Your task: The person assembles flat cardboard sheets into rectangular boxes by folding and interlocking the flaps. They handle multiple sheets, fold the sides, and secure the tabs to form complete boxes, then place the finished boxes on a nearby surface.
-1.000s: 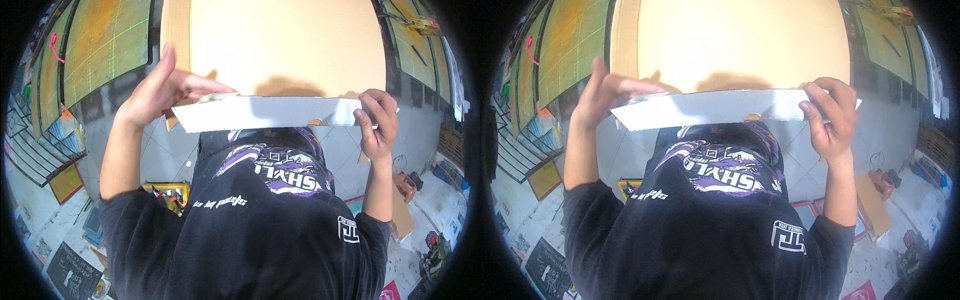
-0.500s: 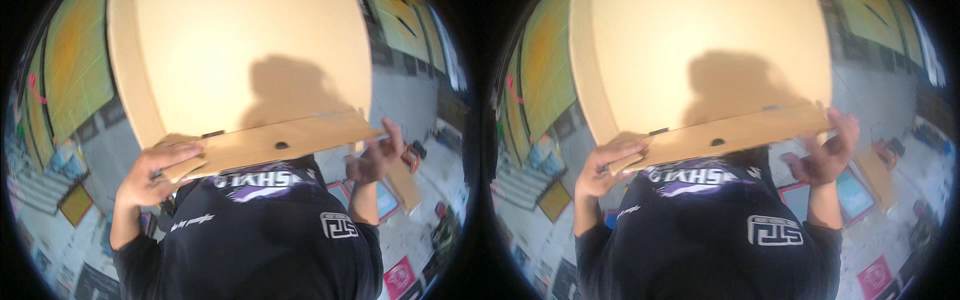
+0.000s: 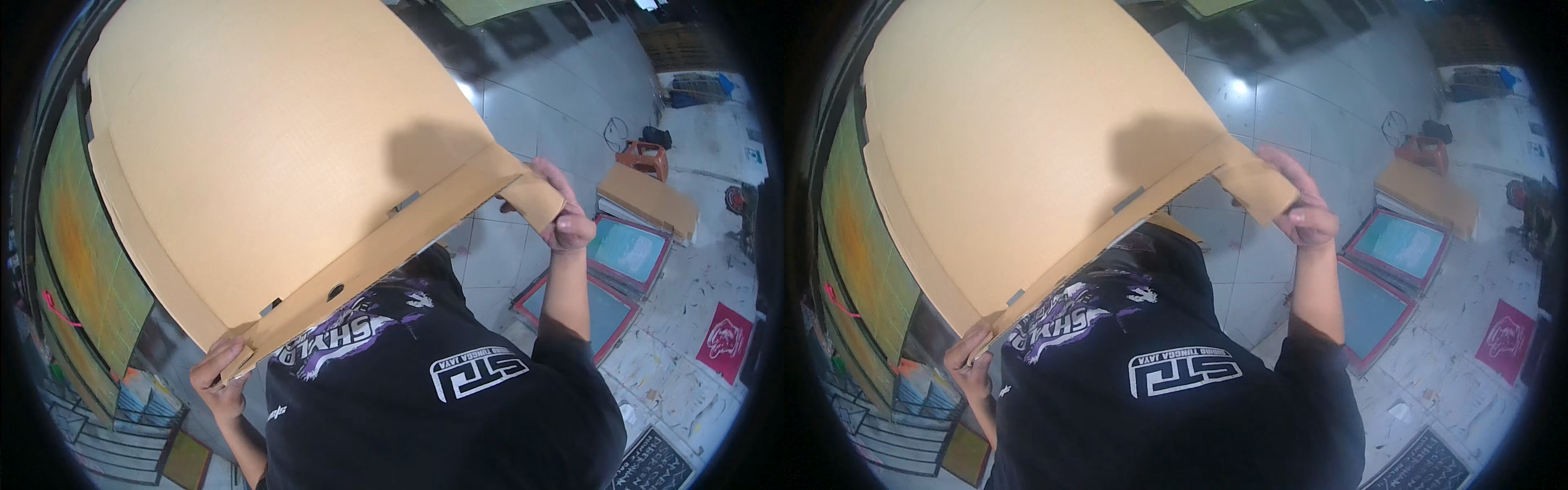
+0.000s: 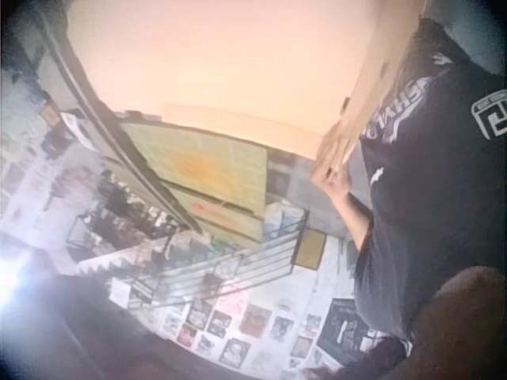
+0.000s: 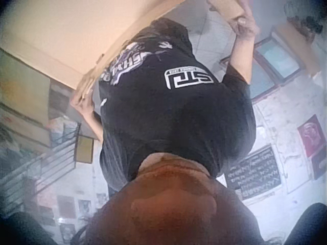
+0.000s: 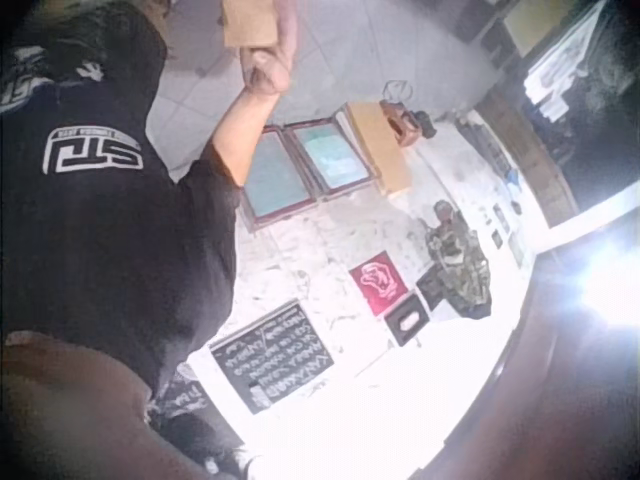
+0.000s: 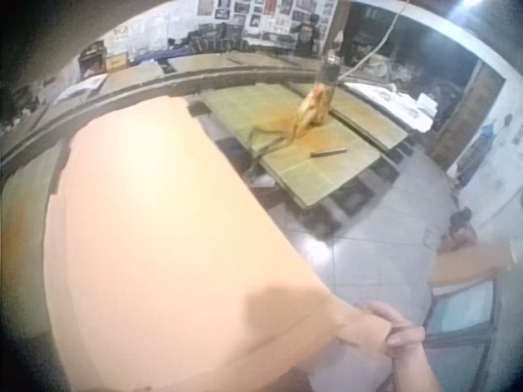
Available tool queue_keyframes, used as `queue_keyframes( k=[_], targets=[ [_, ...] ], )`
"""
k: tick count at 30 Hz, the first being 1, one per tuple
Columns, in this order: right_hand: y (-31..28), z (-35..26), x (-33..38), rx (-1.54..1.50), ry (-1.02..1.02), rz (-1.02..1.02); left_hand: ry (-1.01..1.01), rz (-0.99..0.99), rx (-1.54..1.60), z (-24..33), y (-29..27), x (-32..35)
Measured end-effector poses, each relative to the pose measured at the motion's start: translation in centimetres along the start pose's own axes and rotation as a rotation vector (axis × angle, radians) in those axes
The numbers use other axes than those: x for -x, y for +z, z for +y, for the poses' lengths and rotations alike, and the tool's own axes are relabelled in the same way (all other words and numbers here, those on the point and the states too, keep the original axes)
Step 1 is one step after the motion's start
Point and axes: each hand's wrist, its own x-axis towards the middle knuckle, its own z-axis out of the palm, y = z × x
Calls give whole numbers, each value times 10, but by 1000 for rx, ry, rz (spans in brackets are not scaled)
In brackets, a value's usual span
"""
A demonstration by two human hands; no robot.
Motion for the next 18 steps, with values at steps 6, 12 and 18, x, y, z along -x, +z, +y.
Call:
queue_keyframes(
  k=[6,12,18],
  targets=[
    [-50,34,-9,769,9,301,-20,-5,-3,2,8,0],
    [-34,48,-57,806,-239,344,-52,-1,317,-13,1,1],
    [-55,42,-62,381,-110,201,214,53,334,-61,-5,23]
  ],
)
